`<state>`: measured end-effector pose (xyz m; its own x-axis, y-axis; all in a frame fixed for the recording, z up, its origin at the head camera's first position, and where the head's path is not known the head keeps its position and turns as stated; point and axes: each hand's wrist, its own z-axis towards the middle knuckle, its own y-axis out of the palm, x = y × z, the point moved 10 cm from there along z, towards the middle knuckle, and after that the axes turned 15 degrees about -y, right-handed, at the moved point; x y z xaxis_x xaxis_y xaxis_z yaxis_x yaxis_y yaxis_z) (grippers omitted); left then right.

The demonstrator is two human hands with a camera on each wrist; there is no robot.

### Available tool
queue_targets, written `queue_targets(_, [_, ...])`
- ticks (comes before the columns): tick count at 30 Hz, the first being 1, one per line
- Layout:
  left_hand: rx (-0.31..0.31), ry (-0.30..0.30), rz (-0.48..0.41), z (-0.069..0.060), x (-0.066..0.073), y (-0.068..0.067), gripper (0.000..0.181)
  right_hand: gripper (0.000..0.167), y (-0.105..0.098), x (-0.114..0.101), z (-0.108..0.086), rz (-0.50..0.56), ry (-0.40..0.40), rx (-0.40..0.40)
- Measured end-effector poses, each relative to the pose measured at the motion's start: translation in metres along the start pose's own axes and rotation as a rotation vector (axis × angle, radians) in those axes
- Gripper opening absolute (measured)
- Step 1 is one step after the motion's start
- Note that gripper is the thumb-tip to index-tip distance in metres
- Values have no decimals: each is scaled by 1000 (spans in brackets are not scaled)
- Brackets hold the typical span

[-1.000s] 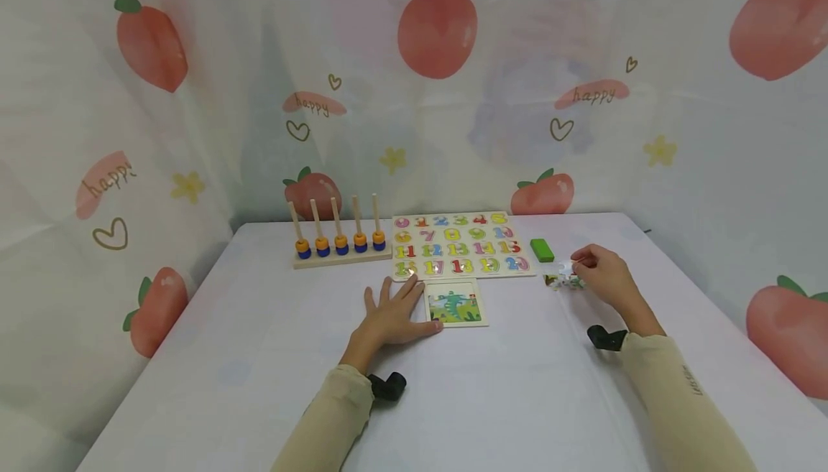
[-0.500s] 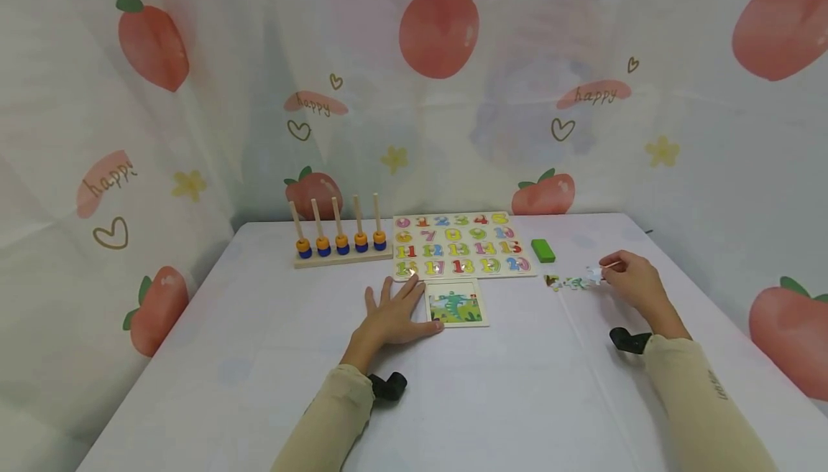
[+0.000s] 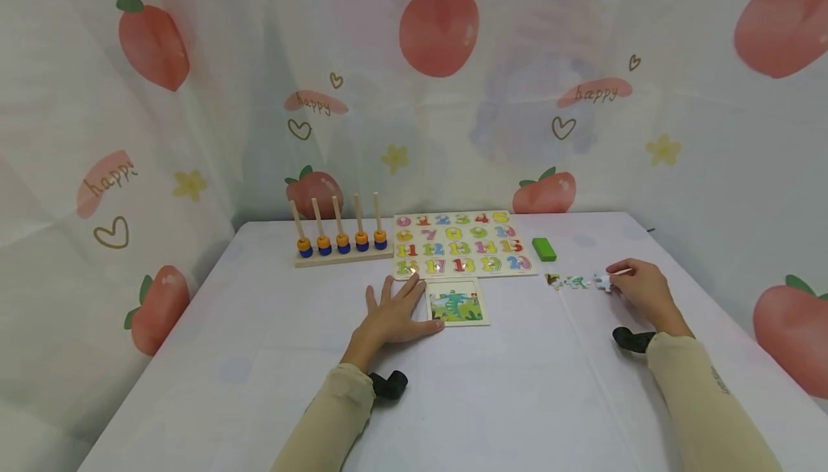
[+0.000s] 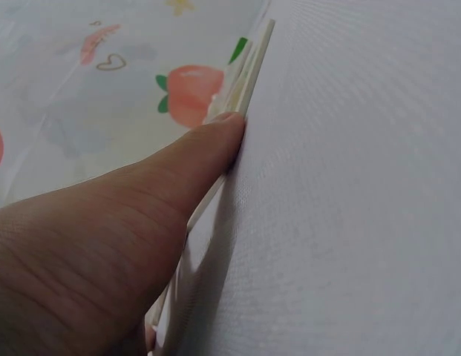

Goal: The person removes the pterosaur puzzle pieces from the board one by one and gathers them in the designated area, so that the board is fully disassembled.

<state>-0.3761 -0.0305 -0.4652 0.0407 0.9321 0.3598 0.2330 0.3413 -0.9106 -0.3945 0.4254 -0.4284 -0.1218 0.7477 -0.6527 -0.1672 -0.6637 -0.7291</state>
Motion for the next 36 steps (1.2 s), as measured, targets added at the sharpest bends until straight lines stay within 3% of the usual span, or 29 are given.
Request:
queue_targets(21, [3, -8, 16, 3, -3, 4, 99, 31, 5, 3, 4, -89, 49, 31])
queue_targets(28, [-7, -12, 16, 3, -2, 3, 99, 39, 4, -4, 2, -62, 91, 31])
queue_targets(36, [-1, -12, 17, 4, -2, 1, 99, 42, 13, -25, 7, -21, 69, 60])
